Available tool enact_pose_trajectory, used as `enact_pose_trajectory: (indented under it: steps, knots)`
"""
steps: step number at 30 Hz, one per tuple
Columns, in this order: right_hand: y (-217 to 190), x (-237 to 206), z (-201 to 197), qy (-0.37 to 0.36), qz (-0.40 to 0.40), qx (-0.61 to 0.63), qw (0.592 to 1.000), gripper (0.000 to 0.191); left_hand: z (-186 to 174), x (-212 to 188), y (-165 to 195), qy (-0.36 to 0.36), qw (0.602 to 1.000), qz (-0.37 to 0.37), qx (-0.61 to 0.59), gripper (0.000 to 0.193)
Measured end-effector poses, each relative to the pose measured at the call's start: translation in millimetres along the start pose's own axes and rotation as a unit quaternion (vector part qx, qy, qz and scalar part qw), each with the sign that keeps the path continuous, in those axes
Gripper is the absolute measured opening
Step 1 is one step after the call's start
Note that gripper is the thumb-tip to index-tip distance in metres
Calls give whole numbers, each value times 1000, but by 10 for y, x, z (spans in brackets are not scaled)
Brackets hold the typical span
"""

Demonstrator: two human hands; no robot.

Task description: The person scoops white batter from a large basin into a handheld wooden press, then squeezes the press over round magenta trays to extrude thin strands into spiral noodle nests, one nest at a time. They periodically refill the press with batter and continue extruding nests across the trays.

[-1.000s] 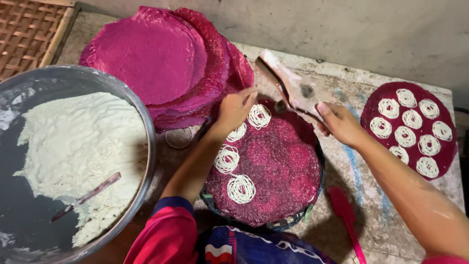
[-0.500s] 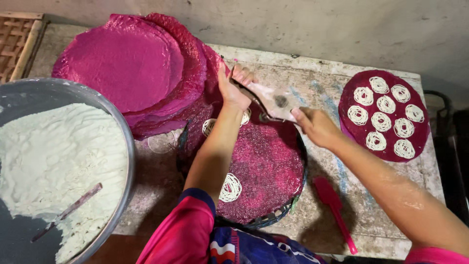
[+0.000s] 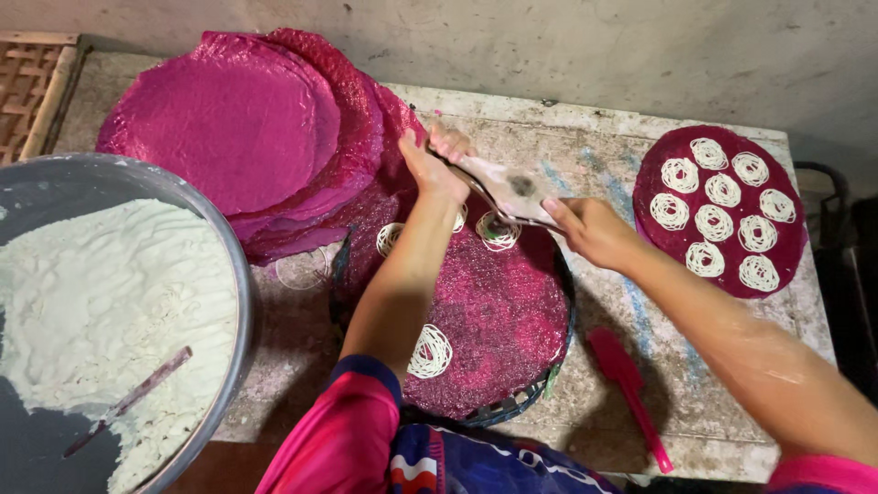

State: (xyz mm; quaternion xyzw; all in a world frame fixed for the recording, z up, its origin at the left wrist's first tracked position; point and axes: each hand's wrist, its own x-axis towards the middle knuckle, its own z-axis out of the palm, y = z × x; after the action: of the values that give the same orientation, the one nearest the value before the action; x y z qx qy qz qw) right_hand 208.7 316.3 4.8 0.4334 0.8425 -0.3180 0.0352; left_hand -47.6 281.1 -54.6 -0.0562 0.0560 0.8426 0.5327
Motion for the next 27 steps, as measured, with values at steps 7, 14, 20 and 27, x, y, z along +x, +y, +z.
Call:
enact_pose_trajectory:
  steps: [7,14,20,27]
  knots:
    - [151,9,-264,56,-17,-57,997,66,80,58,-285,24,999,10,-28,43]
    - [221,-150,-248,23,8,78,997,66,-56,-209,-143,6,898,-198,394,55]
    - [325,-108,-133,82,27,103,991,54,-453,-294,-286,8,763,-295,576,92]
    - [446,-67,203,202,-16,181,962,58,-488,-413,-226,-123,470,-98,868,77]
